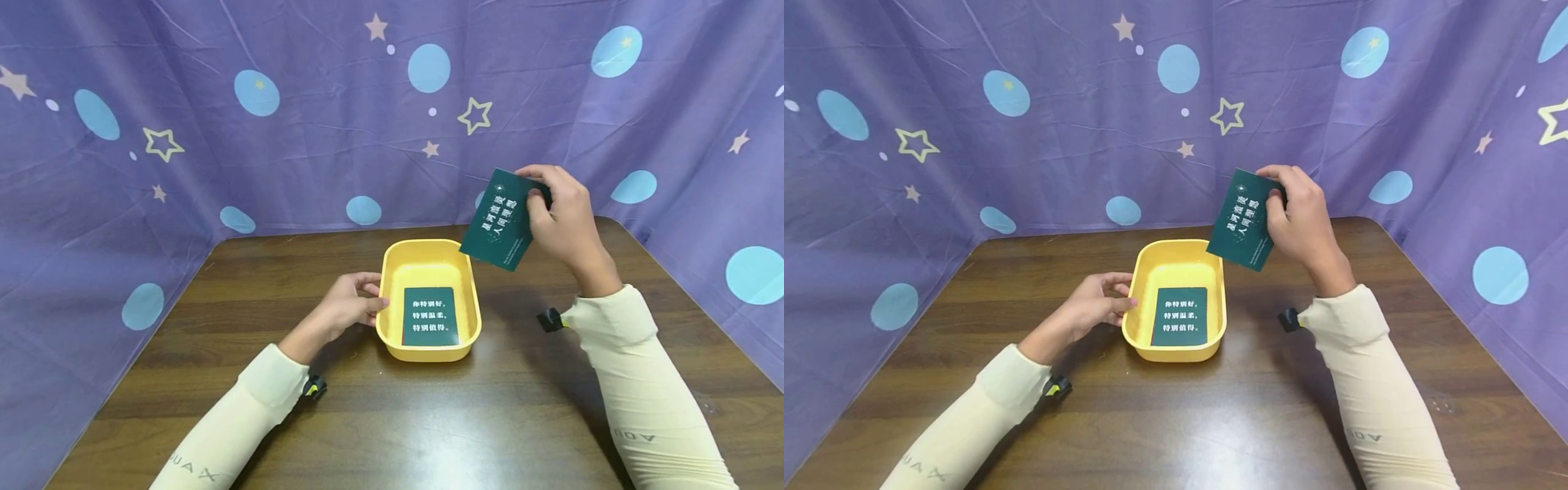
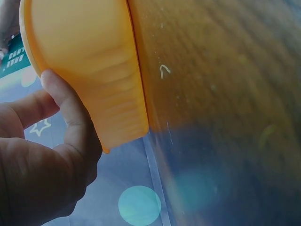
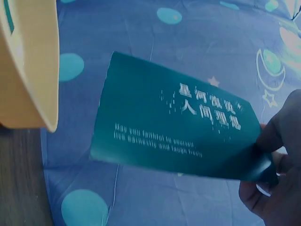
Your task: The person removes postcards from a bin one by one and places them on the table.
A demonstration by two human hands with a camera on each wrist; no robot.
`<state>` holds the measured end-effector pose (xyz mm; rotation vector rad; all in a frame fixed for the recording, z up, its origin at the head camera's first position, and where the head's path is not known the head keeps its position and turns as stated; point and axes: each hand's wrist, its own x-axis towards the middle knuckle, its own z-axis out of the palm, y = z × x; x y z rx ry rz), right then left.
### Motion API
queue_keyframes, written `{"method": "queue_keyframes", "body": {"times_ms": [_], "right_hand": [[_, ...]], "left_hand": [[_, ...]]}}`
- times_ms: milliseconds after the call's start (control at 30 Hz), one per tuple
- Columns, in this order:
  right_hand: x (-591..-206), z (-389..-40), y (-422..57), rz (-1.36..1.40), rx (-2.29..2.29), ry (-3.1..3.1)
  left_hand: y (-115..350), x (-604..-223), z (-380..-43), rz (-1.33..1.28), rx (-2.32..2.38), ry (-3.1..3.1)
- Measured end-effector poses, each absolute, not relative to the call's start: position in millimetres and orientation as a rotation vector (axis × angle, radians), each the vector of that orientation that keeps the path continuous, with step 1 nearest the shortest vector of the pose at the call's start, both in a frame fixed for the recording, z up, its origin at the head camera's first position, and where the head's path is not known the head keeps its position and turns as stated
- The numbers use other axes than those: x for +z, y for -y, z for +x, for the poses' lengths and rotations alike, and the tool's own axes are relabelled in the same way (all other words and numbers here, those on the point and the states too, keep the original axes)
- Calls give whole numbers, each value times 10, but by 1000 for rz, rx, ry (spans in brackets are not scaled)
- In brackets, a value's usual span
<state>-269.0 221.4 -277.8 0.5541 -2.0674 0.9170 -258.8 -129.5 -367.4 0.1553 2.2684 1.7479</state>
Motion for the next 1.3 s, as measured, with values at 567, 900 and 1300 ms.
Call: {"method": "queue_keyframes", "body": {"times_ms": [567, 900, 1300], "right_hand": [[-2874, -2821, -2552, 93, 933, 2510], [-3067, -2975, -2672, 101, 891, 2808], [-3327, -3109, -2694, 460, 968, 2970]], "left_hand": [[1301, -3668, -2587, 148, 1744, -2272], [1301, -3687, -2594, 143, 1743, -2276], [1303, -3688, -2597, 149, 1749, -2274]]}}
